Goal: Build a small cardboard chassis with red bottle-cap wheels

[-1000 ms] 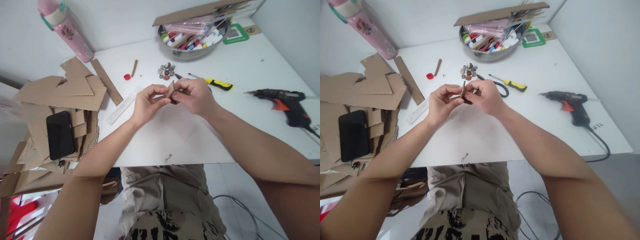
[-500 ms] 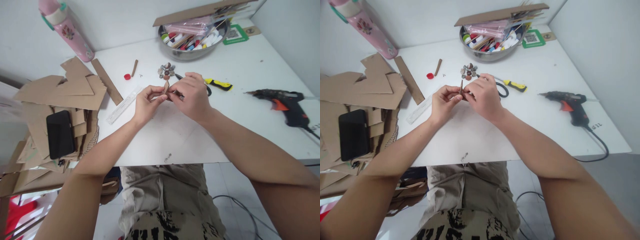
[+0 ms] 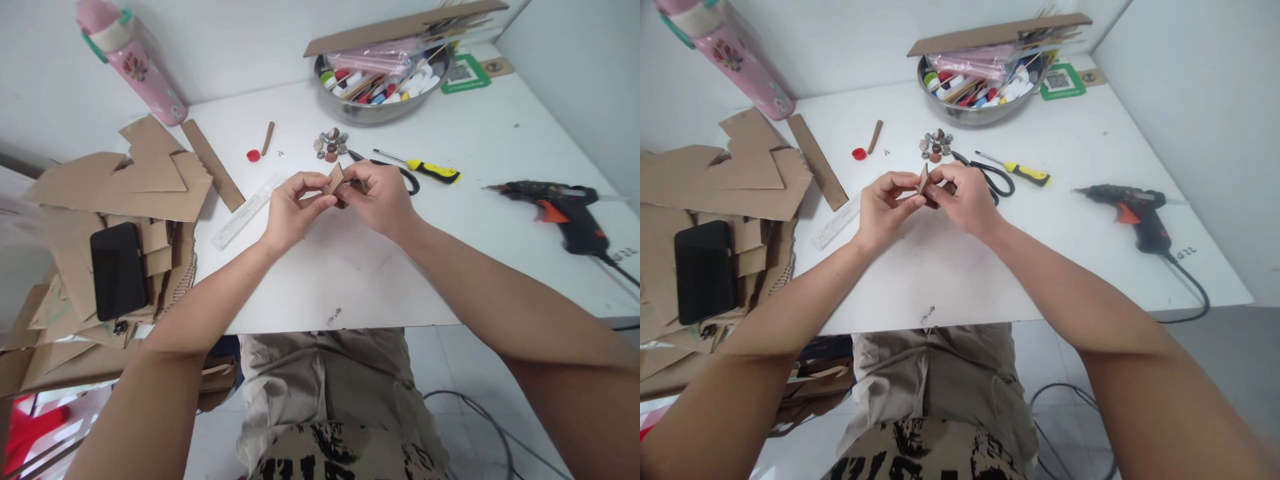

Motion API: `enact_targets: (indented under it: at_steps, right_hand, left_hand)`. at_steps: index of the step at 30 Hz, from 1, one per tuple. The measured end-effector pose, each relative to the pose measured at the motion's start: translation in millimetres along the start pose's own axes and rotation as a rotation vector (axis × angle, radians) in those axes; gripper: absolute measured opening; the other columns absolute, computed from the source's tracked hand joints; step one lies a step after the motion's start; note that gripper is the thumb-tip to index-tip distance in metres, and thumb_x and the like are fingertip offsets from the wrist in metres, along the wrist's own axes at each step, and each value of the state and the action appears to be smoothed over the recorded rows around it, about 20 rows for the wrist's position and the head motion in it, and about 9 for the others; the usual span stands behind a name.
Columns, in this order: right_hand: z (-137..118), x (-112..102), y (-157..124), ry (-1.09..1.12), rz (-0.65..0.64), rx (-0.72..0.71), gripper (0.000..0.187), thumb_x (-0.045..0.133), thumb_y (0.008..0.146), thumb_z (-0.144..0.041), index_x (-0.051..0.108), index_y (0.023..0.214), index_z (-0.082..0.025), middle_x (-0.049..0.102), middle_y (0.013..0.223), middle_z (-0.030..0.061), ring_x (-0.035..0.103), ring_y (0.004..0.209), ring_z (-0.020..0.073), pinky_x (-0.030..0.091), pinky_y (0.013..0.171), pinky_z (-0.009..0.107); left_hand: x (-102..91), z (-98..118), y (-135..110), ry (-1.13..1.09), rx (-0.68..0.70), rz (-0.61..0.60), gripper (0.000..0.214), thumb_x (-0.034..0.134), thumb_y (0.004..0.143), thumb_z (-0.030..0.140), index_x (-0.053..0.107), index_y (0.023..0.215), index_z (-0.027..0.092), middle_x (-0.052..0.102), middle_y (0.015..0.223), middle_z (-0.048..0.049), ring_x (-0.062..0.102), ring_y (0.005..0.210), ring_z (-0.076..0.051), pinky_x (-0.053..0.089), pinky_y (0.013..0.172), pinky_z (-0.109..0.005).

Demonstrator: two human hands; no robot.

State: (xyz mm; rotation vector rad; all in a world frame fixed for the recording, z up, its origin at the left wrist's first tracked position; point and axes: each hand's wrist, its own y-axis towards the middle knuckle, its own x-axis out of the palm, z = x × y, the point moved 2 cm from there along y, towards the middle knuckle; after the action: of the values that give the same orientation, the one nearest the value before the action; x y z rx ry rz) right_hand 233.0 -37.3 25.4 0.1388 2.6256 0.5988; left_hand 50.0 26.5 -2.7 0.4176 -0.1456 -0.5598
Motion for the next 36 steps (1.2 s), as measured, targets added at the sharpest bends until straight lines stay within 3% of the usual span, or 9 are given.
enact_targets:
  at_steps: [4, 9, 13, 17, 20, 23, 27, 31, 36]
  right_hand:
    - [-1.1, -3.2, 4.0, -0.146, 0.019, -0.079, 0.021, 0.079, 0.100, -0.040, 0.073, 0.084, -0.028, 0.077, 0.089, 0.0048, 0.073, 0.101, 0.0294, 0.058, 0.100, 0.050]
    - [-4.4, -4.2, 3.8, -0.263, 0.011, -0.147, 0.019, 0.069, 0.102, -0.030, 0.067, 0.083, -0.030, 0.076, 0.093, 0.0053, 0.072, 0.105, 0.0317, 0.055, 0.108, 0.057]
    - [-5.3, -4.4, 4.7, -0.177, -0.017, -0.108, 0.019, 0.070, 0.102, -0.032, 0.067, 0.083, -0.029, 0.074, 0.089, 0.0051, 0.073, 0.099, 0.0292, 0.059, 0.098, 0.051]
    - [-3.2, -5.2, 9.6, 0.119, -0.185, 0.052, 0.027, 0.073, 0.101, -0.042, 0.066, 0.081, -0.026, 0.067, 0.073, 0.0014, 0.064, 0.072, 0.0202, 0.057, 0.072, 0.037]
    - [-4.4, -4.4, 11.7, 0.226, -0.253, 0.107, 0.029, 0.076, 0.098, -0.042, 0.064, 0.078, -0.025, 0.064, 0.068, -0.0002, 0.060, 0.065, 0.0167, 0.055, 0.067, 0.034]
    - [-7.1, -2.8, 9.1, 0.124, -0.141, 0.083, 0.026, 0.079, 0.096, -0.041, 0.067, 0.079, -0.024, 0.068, 0.072, 0.0008, 0.065, 0.070, 0.0185, 0.057, 0.071, 0.035]
    - [-7.2, 0.5, 1.4, -0.150, 0.016, -0.073, 0.016, 0.073, 0.100, -0.036, 0.071, 0.086, -0.027, 0.076, 0.085, 0.0048, 0.072, 0.087, 0.0264, 0.060, 0.086, 0.044]
    - [0.7, 3.2, 0.0, -0.339, 0.037, -0.208, 0.023, 0.060, 0.106, -0.031, 0.070, 0.085, -0.029, 0.077, 0.089, 0.0074, 0.073, 0.095, 0.0304, 0.059, 0.097, 0.052]
    - [1.4, 3.4, 0.5, -0.348, 0.044, -0.232, 0.028, 0.057, 0.107, -0.031, 0.068, 0.081, -0.030, 0.076, 0.086, 0.0075, 0.072, 0.095, 0.0312, 0.058, 0.100, 0.054]
  left_hand:
    - [0.4, -3.4, 0.4, 0.034, -0.008, 0.065, 0.056, 0.097, 0.079, 0.072, 0.080, 0.101, 0.022, 0.083, 0.105, -0.0063, 0.084, 0.103, -0.022, 0.073, 0.089, -0.037]
    - [1.7, -5.5, 0.9, 0.026, -0.047, 0.096, 0.059, 0.097, 0.074, 0.076, 0.080, 0.098, 0.024, 0.085, 0.101, -0.0045, 0.086, 0.100, -0.023, 0.072, 0.089, -0.036]
    - [1.2, -4.1, 0.3, -0.004, -0.059, 0.077, 0.060, 0.099, 0.072, 0.074, 0.081, 0.098, 0.024, 0.084, 0.104, -0.0039, 0.085, 0.103, -0.022, 0.072, 0.090, -0.035]
    - [0.5, -1.6, -0.7, -0.004, -0.079, 0.027, 0.058, 0.100, 0.073, 0.072, 0.080, 0.098, 0.023, 0.083, 0.106, -0.0048, 0.083, 0.104, -0.021, 0.072, 0.088, -0.033]
    - [1.0, -1.5, -0.5, 0.007, -0.101, 0.016, 0.061, 0.100, 0.072, 0.073, 0.079, 0.097, 0.022, 0.083, 0.102, -0.0054, 0.083, 0.102, -0.021, 0.072, 0.084, -0.031]
    - [1.4, -2.7, 0.8, 0.036, -0.071, 0.057, 0.064, 0.097, 0.072, 0.077, 0.077, 0.096, 0.022, 0.082, 0.101, -0.0055, 0.083, 0.099, -0.021, 0.071, 0.081, -0.031]
    - [0.8, -4.0, 1.2, 0.088, -0.027, 0.106, 0.063, 0.094, 0.075, 0.080, 0.078, 0.099, 0.024, 0.082, 0.102, -0.0046, 0.083, 0.098, -0.021, 0.071, 0.084, -0.033]
    - [1.4, -3.4, -0.1, 0.048, -0.031, 0.084, 0.060, 0.096, 0.077, 0.076, 0.078, 0.103, 0.025, 0.082, 0.106, -0.0055, 0.083, 0.101, -0.022, 0.071, 0.089, -0.036]
    - [3.3, -1.0, -0.9, 0.020, -0.033, 0.072, 0.062, 0.098, 0.074, 0.076, 0.078, 0.102, 0.024, 0.082, 0.105, -0.0051, 0.082, 0.101, -0.021, 0.072, 0.088, -0.035]
